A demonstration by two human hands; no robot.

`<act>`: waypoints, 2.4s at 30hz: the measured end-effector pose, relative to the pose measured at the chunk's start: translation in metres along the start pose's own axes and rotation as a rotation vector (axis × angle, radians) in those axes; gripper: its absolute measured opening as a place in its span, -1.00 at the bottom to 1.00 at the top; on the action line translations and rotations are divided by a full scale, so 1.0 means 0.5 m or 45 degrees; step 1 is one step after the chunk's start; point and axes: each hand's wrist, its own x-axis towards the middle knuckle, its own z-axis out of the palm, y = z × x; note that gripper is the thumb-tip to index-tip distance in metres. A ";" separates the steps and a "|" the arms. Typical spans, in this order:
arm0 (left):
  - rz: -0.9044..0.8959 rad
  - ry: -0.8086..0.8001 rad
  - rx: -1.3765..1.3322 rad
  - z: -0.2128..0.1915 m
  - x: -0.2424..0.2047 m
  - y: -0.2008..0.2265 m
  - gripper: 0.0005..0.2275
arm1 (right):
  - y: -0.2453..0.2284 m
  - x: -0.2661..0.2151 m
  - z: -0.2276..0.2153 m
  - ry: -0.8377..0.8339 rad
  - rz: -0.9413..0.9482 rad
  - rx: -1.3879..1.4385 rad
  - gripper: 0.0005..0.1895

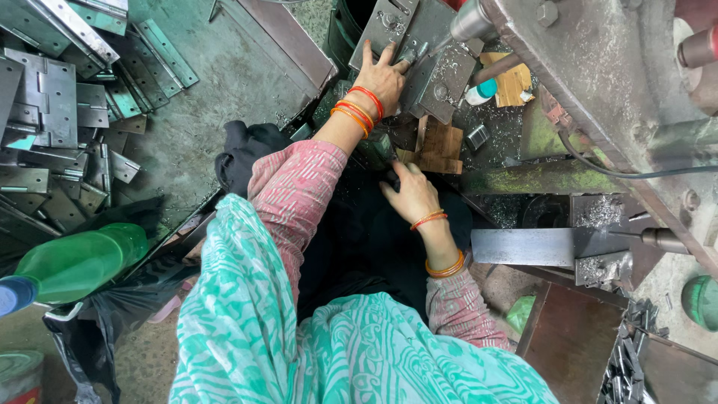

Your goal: The person operates a drill press to process small metal plates, placing each plate under the drill, activating the machine, and then removing the finished piece. The person repeats this cycle multiple times, handling the metal plates by hand and using a lever to control the drill.

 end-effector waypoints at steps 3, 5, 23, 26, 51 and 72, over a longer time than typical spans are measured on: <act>0.010 0.043 0.003 0.007 0.003 -0.011 -0.60 | 0.008 -0.014 0.073 0.066 0.050 0.022 -0.43; 0.027 0.099 0.017 0.013 0.001 -0.014 -0.64 | -0.008 -0.043 0.154 0.123 0.075 0.106 -0.41; -0.126 0.265 0.077 0.026 0.044 0.003 -0.74 | 0.029 -0.015 0.119 0.122 0.033 0.079 -0.41; -0.101 0.304 0.057 0.043 0.033 0.012 -0.73 | 0.011 -0.058 0.194 0.258 0.035 0.272 -0.46; -0.137 0.216 0.266 0.023 0.017 0.057 -0.66 | 0.038 -0.035 0.142 0.142 -0.087 0.368 -0.47; -0.220 0.294 0.251 0.032 0.081 0.029 -0.65 | 0.049 -0.007 0.084 0.239 -0.218 0.346 -0.52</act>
